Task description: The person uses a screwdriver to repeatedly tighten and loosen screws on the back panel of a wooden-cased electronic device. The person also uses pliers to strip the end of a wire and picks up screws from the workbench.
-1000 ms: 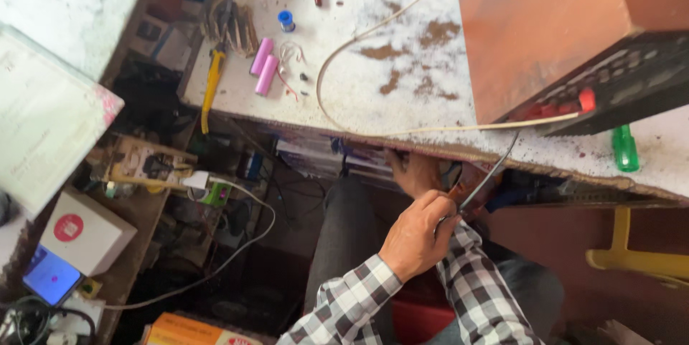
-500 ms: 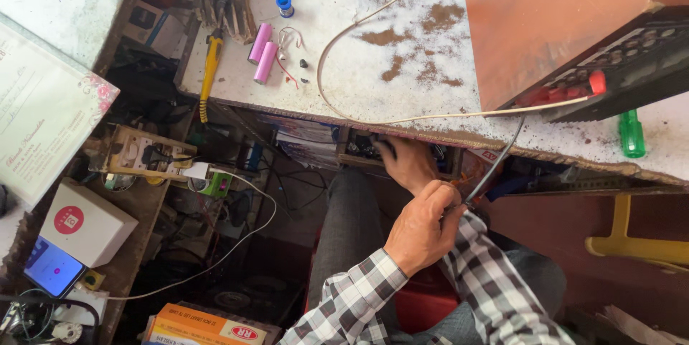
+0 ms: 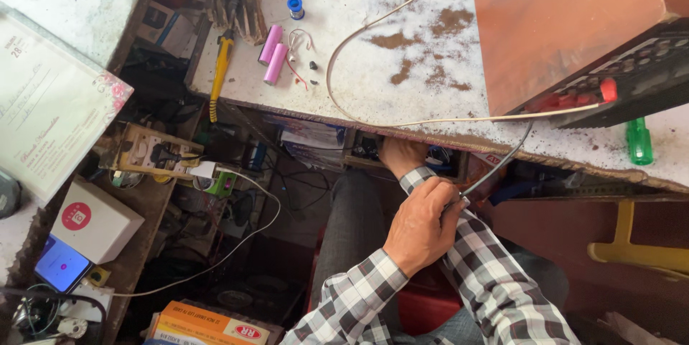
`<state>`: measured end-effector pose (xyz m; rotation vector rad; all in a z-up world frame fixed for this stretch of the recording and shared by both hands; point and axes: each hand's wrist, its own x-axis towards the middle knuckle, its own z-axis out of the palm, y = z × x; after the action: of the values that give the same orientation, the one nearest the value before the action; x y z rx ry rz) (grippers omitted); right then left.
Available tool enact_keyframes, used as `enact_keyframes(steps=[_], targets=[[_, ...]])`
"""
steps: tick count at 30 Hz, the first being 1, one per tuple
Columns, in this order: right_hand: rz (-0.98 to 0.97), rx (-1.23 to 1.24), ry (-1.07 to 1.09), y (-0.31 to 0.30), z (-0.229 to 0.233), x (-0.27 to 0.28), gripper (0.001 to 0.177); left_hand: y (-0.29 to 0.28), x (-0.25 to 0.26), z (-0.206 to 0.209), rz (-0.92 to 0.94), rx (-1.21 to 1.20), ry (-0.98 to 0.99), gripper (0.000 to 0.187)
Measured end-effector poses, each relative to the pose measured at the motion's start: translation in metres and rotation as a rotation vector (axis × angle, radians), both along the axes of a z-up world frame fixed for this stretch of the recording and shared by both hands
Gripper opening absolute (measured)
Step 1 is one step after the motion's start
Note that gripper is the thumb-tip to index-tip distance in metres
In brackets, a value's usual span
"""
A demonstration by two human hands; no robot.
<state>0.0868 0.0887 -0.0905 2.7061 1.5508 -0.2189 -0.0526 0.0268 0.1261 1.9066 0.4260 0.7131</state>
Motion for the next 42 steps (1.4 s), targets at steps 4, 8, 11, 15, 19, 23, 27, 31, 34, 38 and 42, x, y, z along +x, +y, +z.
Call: enact_keyframes(steps=[4,8,11,15,19,23,27,31,34,38,42], targets=[[-0.048,0.143,0.079,0.005,0.015,0.013,0.034,-0.001,-0.001,0.002,-0.006,-0.01,0.0,0.011],[-0.108,0.315,0.197,0.003,0.027,0.026,0.034,-0.003,-0.003,0.004,0.016,0.022,-0.022,0.013],[-0.187,0.462,0.298,-0.025,0.03,0.035,0.033,-0.008,0.001,0.004,-0.003,0.026,0.003,0.015],[-0.353,0.645,0.458,-0.077,0.027,0.031,0.033,-0.013,0.002,0.0,-0.025,0.008,0.024,0.016],[-0.584,0.746,0.566,-0.129,0.025,0.02,0.032,-0.019,0.002,-0.006,-0.064,-0.076,0.02,0.013],[-0.548,0.668,0.593,-0.146,0.019,-0.002,0.032,-0.023,0.008,-0.01,-0.078,-0.102,0.026,0.013],[-0.342,0.596,0.478,-0.118,0.007,-0.005,0.032,-0.021,0.007,-0.012,-0.06,-0.109,0.029,0.013],[-0.308,0.447,0.336,-0.075,-0.002,0.022,0.032,-0.011,0.005,-0.013,-0.036,-0.107,0.048,0.014],[-0.319,0.331,0.284,-0.064,-0.006,0.038,0.032,-0.004,0.006,-0.013,-0.049,-0.133,0.071,0.014],[-0.351,0.348,0.315,-0.049,-0.012,0.053,0.031,0.0,0.009,-0.016,-0.084,-0.163,0.068,0.013],[-0.449,0.582,0.489,-0.058,-0.01,0.054,0.032,-0.001,0.009,-0.023,-0.019,-0.17,-0.085,0.015]])
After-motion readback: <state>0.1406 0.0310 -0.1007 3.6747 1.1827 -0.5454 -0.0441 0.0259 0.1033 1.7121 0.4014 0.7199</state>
